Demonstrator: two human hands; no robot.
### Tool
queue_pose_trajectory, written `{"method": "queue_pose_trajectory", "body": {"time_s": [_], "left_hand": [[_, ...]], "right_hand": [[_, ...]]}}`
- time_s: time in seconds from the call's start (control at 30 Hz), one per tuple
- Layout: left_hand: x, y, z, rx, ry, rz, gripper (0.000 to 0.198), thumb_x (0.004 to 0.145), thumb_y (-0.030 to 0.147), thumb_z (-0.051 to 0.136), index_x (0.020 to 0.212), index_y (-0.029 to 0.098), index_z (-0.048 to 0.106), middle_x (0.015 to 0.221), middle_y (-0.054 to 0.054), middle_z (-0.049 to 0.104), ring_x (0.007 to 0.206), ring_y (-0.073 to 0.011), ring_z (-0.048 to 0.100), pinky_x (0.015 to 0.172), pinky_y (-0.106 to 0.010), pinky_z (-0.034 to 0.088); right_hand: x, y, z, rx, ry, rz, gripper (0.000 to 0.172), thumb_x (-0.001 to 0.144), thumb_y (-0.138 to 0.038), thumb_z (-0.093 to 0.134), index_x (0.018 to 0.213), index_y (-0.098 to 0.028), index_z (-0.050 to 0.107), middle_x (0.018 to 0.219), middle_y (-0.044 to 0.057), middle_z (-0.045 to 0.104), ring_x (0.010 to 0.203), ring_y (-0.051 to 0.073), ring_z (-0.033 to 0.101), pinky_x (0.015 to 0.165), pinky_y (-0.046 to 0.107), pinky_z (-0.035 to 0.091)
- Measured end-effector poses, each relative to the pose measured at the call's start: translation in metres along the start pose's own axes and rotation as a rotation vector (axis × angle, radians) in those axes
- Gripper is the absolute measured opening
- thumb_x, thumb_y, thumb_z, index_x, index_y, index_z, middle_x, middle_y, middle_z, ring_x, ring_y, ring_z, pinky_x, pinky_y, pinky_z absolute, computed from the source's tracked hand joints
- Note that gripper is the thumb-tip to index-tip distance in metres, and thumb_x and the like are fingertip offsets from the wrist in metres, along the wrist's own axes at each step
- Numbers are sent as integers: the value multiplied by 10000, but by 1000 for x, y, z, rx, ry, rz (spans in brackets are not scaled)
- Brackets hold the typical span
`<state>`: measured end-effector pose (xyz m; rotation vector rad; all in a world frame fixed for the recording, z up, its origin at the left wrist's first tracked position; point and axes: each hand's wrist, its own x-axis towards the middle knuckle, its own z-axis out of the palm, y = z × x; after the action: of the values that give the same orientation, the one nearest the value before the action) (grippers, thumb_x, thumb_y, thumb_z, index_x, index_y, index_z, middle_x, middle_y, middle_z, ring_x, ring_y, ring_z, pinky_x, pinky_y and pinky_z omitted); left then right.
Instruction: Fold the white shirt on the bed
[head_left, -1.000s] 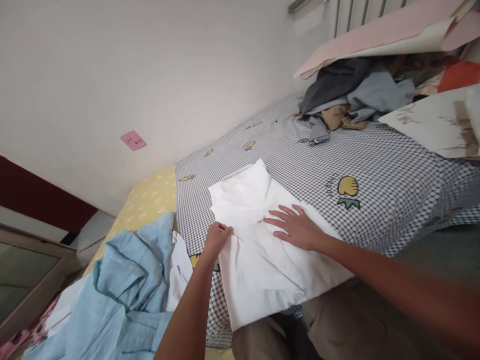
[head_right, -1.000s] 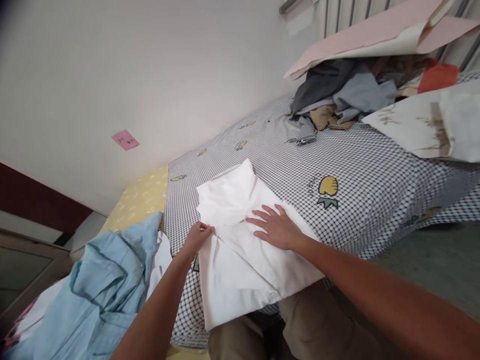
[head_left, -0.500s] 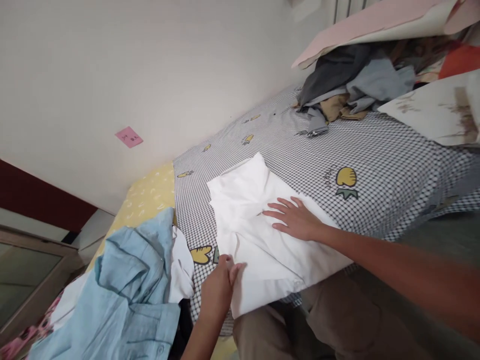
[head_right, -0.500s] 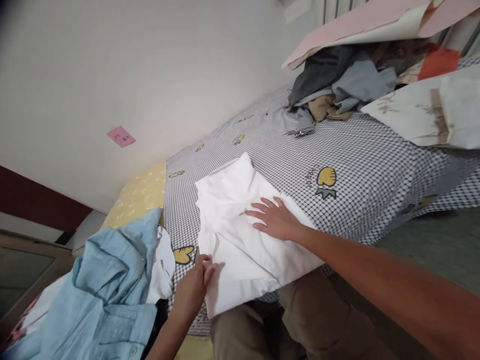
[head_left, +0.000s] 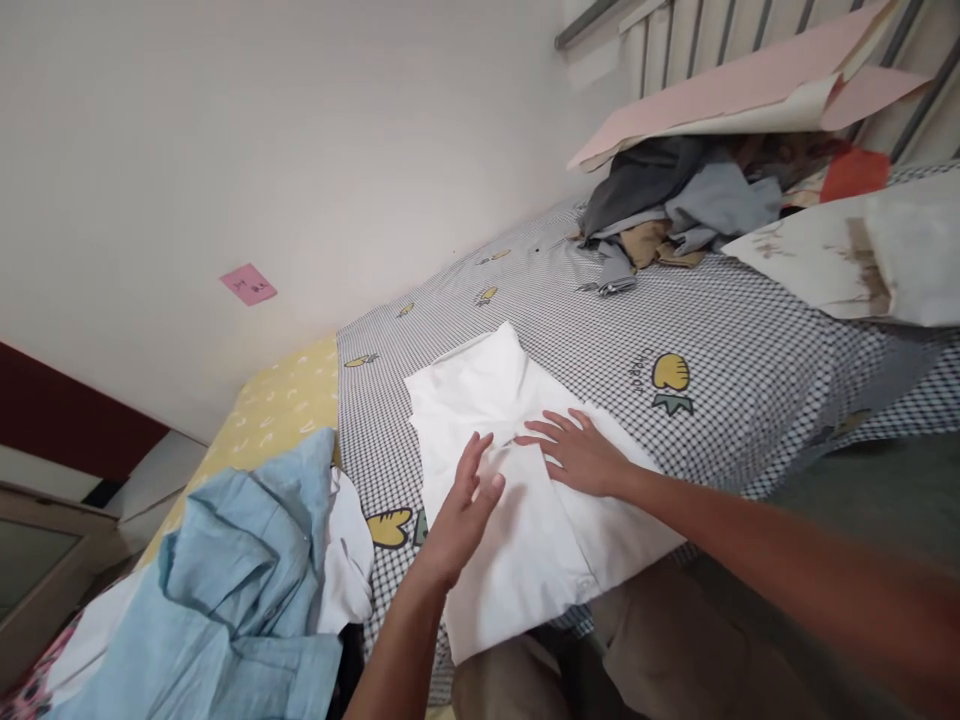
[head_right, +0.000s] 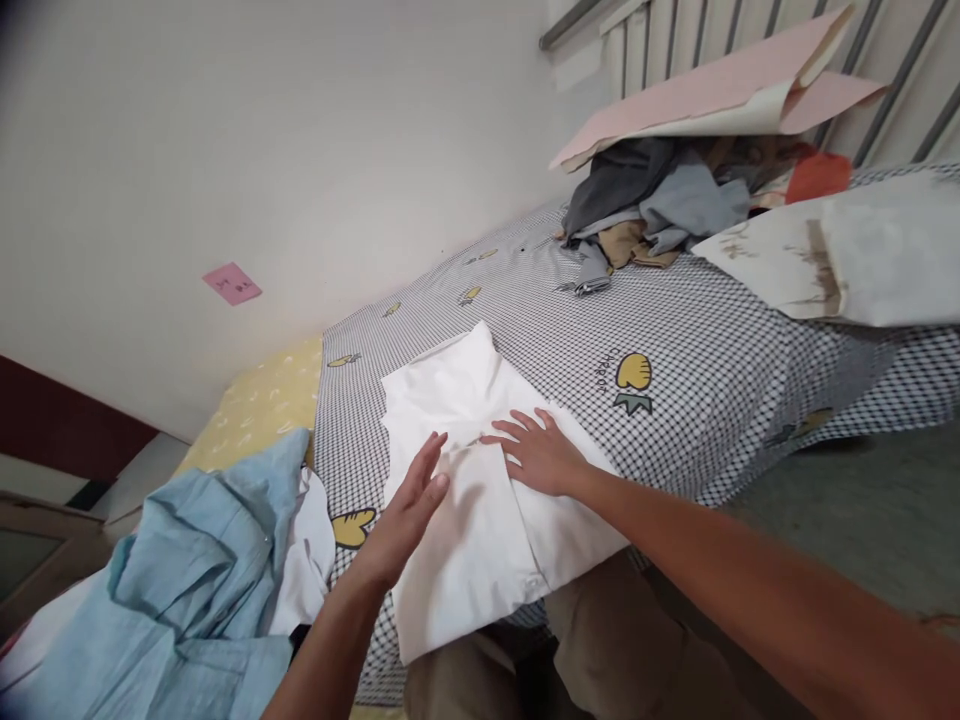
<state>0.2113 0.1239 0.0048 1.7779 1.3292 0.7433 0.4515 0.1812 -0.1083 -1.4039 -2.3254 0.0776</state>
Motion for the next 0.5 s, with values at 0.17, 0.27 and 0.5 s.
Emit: {"method": "queue_pose_trajectory", "body": {"time_s": [0.17,0.27,0.5], "left_hand": [[-12,-8,27,548,259,317,389,1022,227,345,1248,262,659,1540,-93,540,1474,-239,435,1282,-600,129],[-14,-19,39,817,191,390,424,1024,208,351,1296,320,657,1515,-55,577,1500,-286,395,1239,-717,-47],[23,-54,41,873,88,42,464,999,450,472,1462,445,509,1663,-5,340,1566,-403,197,1162,-836,94]], "right_hand": [[-1,0,-3,-4,-30,-9,540,989,-389,463,1527,-438,446,1599,4,469,1496,356,355,1173,691,227],[-2,0,-1,0,-18,-20,530,988,-376,457,1517,-422,467,1593,13,478,1489,357,366,1168,692,232],[-1,2,2,-32,-24,-19,504,1005,-426,448,1507,-422,486,1584,29,489,1480,367,375,1162,696,244]]}}
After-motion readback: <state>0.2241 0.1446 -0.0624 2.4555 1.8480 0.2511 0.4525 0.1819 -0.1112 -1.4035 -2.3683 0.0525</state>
